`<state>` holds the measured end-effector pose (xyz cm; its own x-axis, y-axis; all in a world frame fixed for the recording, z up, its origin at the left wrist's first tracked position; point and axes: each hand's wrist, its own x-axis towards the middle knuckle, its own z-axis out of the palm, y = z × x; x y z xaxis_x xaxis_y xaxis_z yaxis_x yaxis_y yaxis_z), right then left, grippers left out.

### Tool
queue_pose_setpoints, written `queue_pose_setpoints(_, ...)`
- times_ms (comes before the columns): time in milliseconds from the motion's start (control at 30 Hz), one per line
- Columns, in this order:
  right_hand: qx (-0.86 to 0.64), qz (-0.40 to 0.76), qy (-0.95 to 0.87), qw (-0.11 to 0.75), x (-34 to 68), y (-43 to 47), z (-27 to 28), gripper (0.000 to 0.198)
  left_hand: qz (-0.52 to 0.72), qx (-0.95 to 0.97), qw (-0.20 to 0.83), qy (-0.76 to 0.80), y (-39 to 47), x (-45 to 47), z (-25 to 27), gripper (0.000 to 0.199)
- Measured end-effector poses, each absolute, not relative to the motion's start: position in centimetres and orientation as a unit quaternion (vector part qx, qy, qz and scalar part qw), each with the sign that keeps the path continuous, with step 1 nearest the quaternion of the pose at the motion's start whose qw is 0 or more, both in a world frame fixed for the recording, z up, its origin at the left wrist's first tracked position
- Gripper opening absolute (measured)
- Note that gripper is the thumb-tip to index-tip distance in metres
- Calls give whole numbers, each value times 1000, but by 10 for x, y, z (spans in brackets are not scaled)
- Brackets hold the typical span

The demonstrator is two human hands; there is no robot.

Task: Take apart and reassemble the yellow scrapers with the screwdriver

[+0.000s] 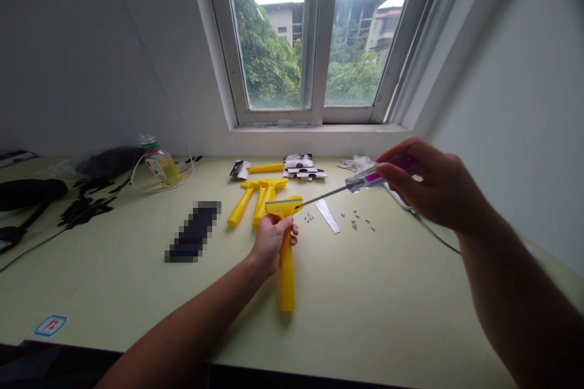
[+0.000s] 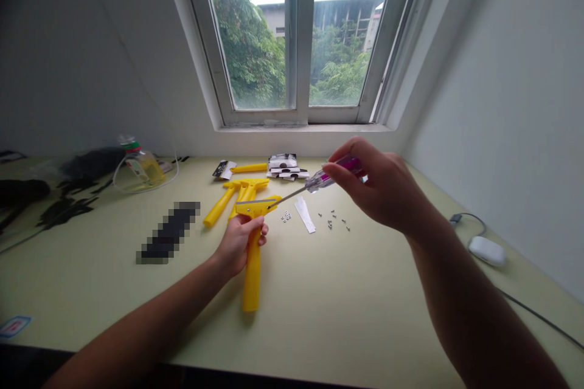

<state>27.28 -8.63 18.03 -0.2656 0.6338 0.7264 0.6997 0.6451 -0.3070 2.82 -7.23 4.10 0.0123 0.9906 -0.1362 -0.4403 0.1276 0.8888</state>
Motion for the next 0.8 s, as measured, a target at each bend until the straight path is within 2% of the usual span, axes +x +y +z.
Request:
queue_pose_setpoints(133,-456,-47,-699,549,283,-86,186,26,574,327,636,399,-73,28,41,24)
queue_pose_setpoints(200,-517,-64,-659,542,291,-77,183,30,577,325,643,383,-74,27,42,22)
queue_pose_setpoints(400,-703,-96,-616,344,329,-34,111,30,565,312,693,321,-72,20,49,15)
queue_pose_setpoints(533,-748,-148,-619,186,357,-27,52,37,542,310,716,313,-72,13,49,13)
queue_pose_setpoints(633,-748,-111,-649,78,372,-31,28,35,537,320,714,316,-76,8,51,15)
queue_pose_setpoints(733,-734,-79,-674,26,377,-34,22,30,506,335,736,301,-83,4,54,20)
queue_pose_setpoints(800,-714,-111,-691,29,374,-32,25,29,475,352,757,279,-87,0,55,23)
